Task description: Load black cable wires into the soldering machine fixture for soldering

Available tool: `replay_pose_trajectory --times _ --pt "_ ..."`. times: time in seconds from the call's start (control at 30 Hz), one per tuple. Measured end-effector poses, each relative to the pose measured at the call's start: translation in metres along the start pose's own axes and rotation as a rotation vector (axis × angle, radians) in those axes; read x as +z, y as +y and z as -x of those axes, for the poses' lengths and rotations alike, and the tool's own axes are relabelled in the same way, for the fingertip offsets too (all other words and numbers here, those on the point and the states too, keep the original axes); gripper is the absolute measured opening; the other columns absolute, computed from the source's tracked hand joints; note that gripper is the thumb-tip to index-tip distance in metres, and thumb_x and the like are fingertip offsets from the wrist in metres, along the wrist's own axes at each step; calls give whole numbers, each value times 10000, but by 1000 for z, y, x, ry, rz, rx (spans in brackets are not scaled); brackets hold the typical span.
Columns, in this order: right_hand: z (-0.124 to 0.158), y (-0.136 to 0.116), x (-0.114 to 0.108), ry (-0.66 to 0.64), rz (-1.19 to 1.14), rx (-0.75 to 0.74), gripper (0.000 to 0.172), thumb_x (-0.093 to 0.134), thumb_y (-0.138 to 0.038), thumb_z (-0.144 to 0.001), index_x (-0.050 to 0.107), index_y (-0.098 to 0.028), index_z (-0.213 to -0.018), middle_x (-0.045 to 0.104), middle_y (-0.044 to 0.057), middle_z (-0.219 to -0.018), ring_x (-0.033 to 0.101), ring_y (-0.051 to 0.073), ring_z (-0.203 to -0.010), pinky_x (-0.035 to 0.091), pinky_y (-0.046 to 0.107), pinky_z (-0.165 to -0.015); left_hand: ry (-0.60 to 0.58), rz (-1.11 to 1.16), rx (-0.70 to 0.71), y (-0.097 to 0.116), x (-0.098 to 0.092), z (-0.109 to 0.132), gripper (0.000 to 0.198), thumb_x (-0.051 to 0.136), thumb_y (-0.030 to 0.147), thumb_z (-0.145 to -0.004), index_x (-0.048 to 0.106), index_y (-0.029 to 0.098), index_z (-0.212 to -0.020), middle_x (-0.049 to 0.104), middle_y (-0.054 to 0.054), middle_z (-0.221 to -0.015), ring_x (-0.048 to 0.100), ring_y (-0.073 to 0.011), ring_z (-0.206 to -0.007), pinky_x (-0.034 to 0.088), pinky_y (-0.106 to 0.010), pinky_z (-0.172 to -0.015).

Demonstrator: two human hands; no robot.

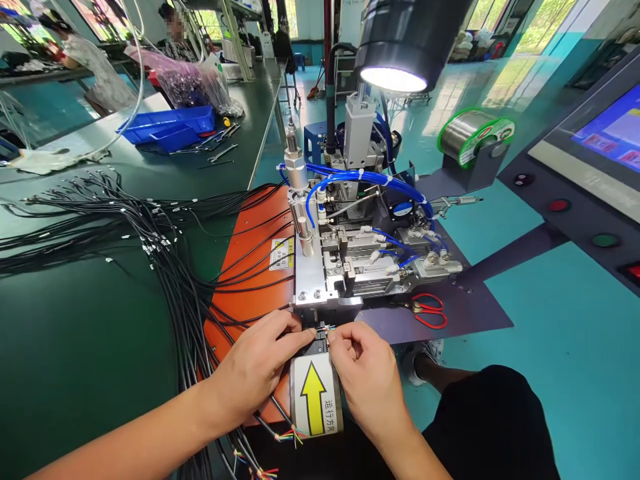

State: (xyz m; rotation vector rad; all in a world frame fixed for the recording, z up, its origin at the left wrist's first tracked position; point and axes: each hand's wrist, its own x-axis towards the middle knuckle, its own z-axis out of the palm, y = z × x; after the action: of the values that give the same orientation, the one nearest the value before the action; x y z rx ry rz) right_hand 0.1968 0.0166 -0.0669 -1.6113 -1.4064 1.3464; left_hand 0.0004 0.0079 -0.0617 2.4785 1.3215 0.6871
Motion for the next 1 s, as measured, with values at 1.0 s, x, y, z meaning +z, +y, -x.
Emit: replay_pose_trajectory --times 1.0 --pt "-9 3 8 -8 -101 19 407 553 -587 -903 622 -192 -829 581 -11 -689 465 129 -596 375 237 -545 -3 -2 17 0 -14 1 295 443 102 -973 649 164 -1175 619 -85 -941 506 -222 -846 447 -363 -734"
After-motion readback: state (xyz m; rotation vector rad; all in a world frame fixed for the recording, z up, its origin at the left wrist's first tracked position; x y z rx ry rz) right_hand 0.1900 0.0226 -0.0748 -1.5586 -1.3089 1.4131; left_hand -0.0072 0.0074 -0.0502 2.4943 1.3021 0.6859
